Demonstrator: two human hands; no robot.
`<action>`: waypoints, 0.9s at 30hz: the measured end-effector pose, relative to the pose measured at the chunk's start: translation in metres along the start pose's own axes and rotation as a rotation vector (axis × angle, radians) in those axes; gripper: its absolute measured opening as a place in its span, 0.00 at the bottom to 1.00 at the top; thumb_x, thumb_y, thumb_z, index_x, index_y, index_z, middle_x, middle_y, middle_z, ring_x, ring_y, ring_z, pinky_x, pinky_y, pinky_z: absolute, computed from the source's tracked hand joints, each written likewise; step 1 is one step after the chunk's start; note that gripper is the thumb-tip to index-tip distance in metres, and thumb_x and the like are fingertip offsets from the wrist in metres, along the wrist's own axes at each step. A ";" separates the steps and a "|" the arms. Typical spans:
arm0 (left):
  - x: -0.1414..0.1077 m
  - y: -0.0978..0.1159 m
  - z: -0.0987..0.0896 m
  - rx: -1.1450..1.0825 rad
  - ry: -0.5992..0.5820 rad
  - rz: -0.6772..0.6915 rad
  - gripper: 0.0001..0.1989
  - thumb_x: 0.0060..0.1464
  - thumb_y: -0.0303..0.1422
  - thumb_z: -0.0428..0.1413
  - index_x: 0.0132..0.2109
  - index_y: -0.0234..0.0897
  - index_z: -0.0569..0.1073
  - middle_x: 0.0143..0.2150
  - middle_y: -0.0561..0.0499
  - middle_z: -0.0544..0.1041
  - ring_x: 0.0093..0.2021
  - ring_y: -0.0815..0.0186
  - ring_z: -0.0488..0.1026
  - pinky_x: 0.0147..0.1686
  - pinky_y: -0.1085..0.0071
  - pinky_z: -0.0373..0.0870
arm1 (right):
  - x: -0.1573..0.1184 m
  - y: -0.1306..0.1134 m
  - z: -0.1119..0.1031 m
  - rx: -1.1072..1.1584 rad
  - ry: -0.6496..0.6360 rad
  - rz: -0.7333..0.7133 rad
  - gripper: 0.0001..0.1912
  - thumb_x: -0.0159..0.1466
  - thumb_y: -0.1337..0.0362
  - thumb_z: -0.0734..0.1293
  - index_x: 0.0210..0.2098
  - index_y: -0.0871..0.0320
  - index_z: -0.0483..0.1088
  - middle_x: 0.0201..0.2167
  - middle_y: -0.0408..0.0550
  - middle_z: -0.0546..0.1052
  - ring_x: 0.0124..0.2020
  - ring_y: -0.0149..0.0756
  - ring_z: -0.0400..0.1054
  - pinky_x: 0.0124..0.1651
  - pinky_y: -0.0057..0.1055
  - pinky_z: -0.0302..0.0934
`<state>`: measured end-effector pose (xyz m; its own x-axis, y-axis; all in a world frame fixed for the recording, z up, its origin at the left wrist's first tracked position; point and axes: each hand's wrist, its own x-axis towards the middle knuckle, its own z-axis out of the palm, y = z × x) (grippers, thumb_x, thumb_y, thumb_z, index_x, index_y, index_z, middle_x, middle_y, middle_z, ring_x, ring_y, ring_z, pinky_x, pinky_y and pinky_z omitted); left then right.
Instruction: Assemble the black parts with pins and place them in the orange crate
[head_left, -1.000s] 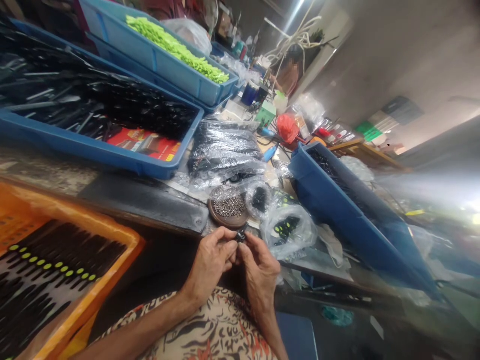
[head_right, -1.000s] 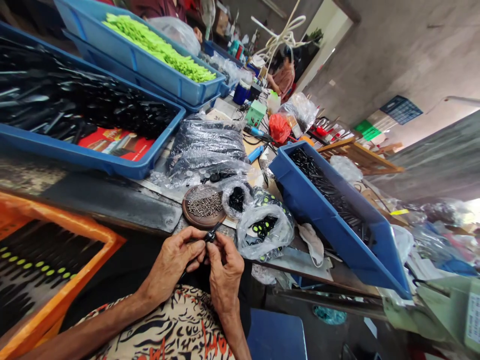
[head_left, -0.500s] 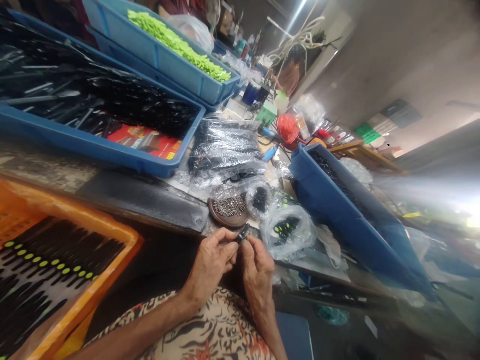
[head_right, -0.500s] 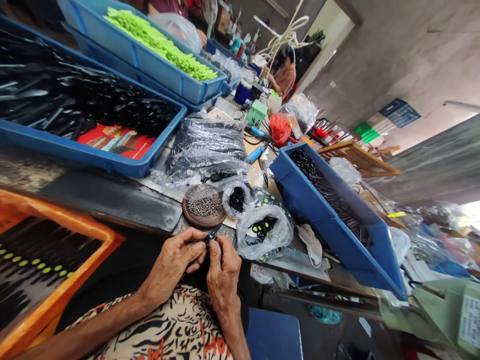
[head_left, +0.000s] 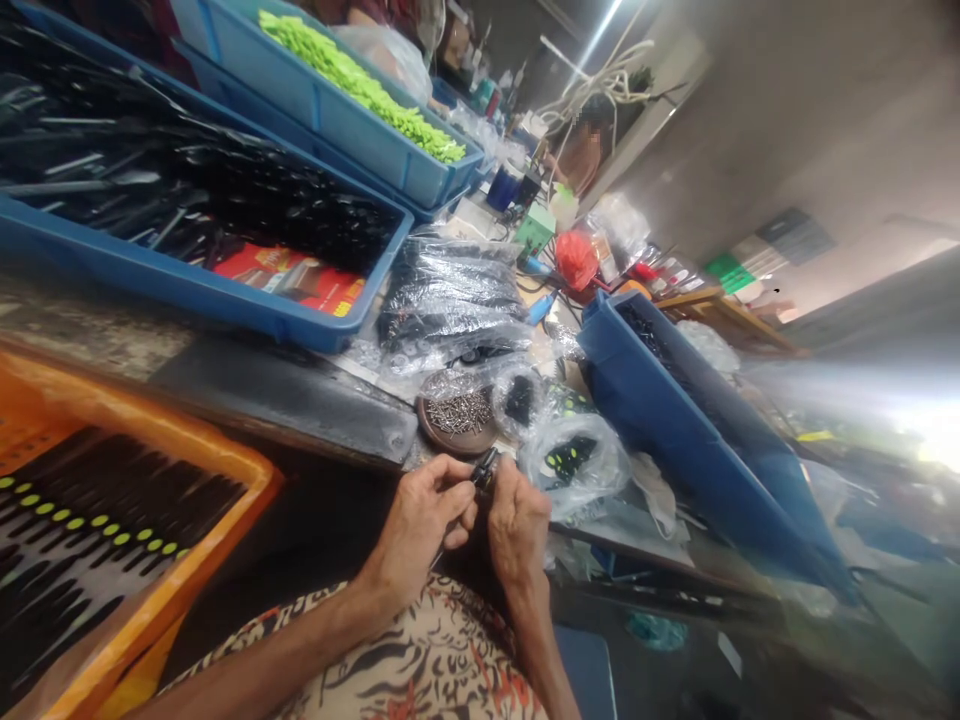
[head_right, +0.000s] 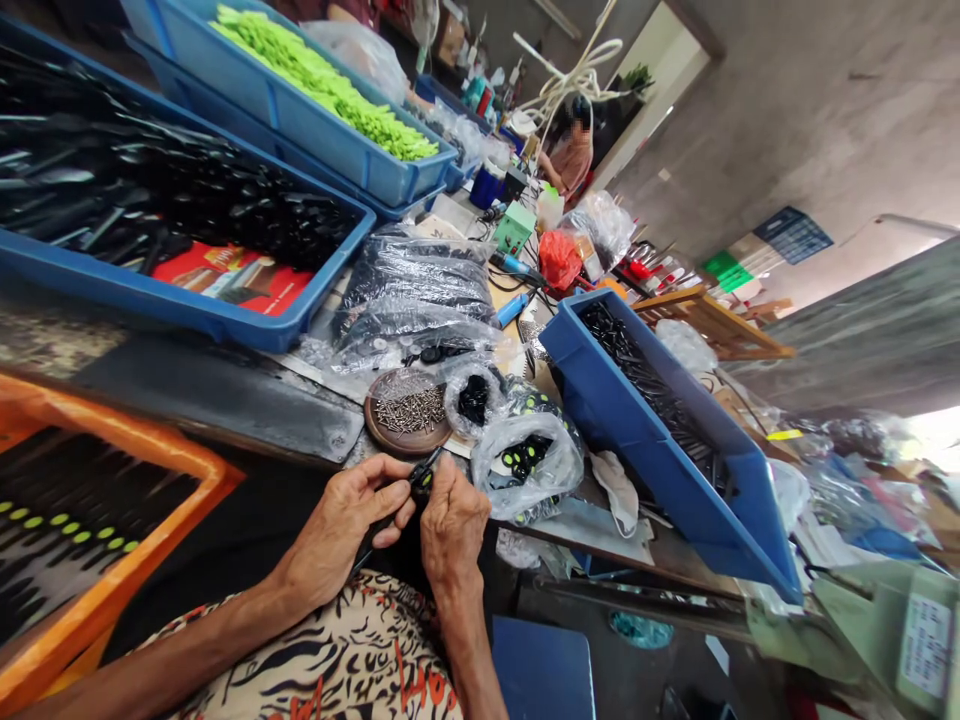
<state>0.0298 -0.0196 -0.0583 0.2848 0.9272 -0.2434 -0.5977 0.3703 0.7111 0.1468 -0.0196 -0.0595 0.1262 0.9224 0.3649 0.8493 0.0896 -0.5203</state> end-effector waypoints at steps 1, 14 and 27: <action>0.000 0.001 0.000 -0.005 0.006 0.000 0.07 0.48 0.32 0.57 0.33 0.33 0.67 0.20 0.56 0.64 0.19 0.75 0.57 0.16 0.80 0.50 | 0.000 -0.001 -0.002 0.037 0.001 0.028 0.23 0.67 0.58 0.50 0.25 0.58 0.68 0.17 0.45 0.67 0.19 0.31 0.56 0.22 0.28 0.50; -0.001 0.003 -0.003 0.027 -0.050 0.004 0.06 0.51 0.32 0.55 0.34 0.33 0.66 0.20 0.57 0.62 0.19 0.76 0.55 0.16 0.80 0.49 | 0.003 -0.006 -0.007 0.592 -0.215 0.340 0.20 0.62 0.53 0.58 0.47 0.60 0.66 0.29 0.46 0.70 0.25 0.32 0.62 0.26 0.26 0.59; -0.003 0.007 -0.004 0.115 -0.079 -0.011 0.06 0.53 0.33 0.52 0.34 0.35 0.65 0.20 0.58 0.62 0.20 0.76 0.54 0.18 0.80 0.48 | 0.000 -0.012 -0.007 0.986 -0.256 0.539 0.17 0.62 0.51 0.61 0.42 0.58 0.66 0.19 0.36 0.53 0.18 0.24 0.44 0.17 0.21 0.40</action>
<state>0.0215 -0.0195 -0.0552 0.3517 0.9141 -0.2020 -0.5057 0.3670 0.7807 0.1404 -0.0232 -0.0475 0.1477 0.9692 -0.1972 -0.0677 -0.1890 -0.9796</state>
